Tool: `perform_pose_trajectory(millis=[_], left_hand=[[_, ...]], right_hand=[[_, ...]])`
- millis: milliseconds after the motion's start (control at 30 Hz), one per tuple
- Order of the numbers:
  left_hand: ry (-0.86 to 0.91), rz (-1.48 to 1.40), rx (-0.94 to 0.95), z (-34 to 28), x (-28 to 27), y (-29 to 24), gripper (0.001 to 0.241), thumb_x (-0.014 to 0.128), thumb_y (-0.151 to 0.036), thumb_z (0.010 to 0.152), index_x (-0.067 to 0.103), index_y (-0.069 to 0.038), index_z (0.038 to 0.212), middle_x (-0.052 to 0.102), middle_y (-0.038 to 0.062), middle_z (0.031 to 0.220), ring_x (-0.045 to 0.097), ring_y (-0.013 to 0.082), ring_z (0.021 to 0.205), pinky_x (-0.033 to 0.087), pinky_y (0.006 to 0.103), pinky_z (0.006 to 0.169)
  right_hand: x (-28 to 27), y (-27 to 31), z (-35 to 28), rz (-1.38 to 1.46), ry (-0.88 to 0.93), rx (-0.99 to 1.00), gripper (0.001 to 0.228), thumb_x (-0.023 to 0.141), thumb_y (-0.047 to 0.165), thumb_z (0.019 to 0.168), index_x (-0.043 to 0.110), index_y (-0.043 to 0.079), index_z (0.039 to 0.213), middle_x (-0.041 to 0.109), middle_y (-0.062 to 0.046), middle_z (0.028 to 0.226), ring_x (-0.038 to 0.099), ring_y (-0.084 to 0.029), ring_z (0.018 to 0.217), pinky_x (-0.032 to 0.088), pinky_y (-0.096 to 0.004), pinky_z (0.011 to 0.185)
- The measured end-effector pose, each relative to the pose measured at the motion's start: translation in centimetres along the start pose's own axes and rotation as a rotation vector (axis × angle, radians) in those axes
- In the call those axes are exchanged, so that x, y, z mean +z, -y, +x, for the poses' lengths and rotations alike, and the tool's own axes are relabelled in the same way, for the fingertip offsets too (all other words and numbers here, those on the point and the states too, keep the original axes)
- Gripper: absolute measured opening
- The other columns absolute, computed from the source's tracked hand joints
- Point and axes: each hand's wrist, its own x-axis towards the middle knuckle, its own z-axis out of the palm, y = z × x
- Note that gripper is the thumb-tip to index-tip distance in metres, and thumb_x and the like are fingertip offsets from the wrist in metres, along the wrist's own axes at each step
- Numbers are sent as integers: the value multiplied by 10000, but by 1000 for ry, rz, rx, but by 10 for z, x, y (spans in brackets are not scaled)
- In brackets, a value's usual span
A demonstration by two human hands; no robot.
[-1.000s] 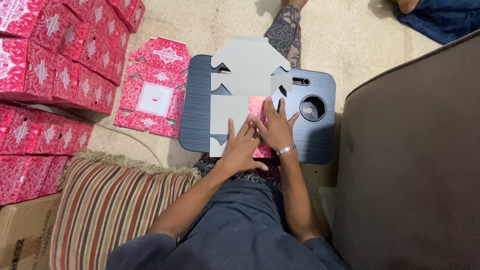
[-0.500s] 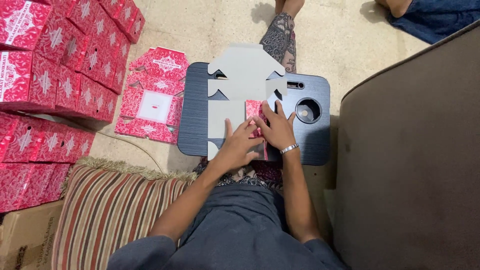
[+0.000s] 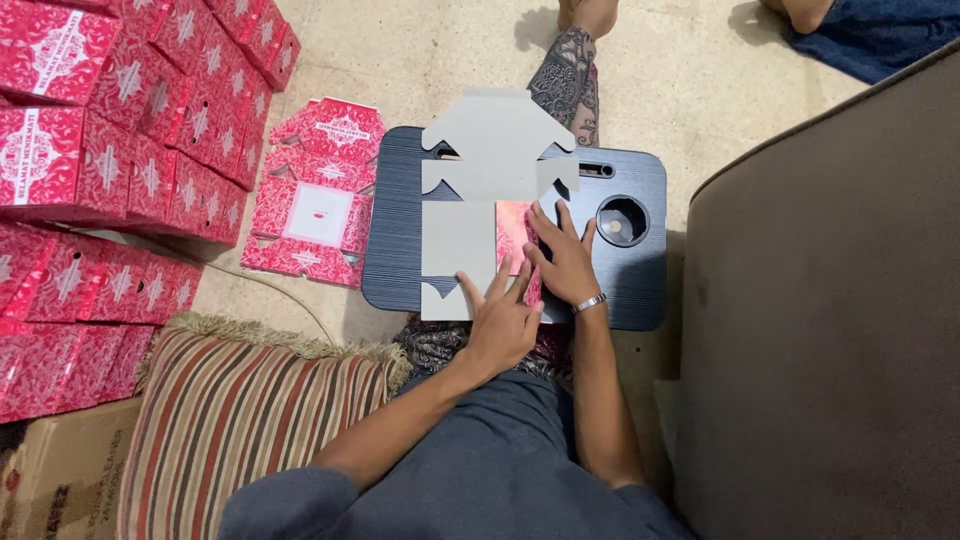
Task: Assembling a small decorative cardboard box from a flat template while sitting on the floor.
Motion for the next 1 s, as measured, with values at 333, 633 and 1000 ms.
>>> perform_pose_trajectory(millis=[333, 633, 1000], left_hand=[[1, -58, 3, -28, -19, -16, 468, 487, -308, 992, 763, -59, 708, 669, 181, 1334, 453, 332, 1433, -147, 871, 1018], [18, -291, -154, -37, -32, 2, 492, 796, -446, 806, 552, -149, 1114, 541, 119, 1391, 473, 333, 1385, 6, 836, 1100], [497, 93, 41, 24, -58, -14, 1162, 901, -162, 711, 185, -92, 1623, 21, 314, 1671, -82, 488, 1544, -144, 859, 1026]], right_hand=[[-3, 28, -33, -28, 70, 107, 543, 616, 373, 990, 507, 242, 1506, 468, 53, 1583, 220, -290, 1558, 30, -733, 1184], [19, 38, -73, -105, -92, 67, 510, 630, 325, 984, 566, 137, 1454, 503, -22, 1565, 282, -332, 1532, 52, -685, 1197], [37, 30, -71, -227, -303, -18, 470, 670, 220, 893, 639, 167, 1360, 577, 3, 1469, 373, -327, 1480, 96, -665, 1193]])
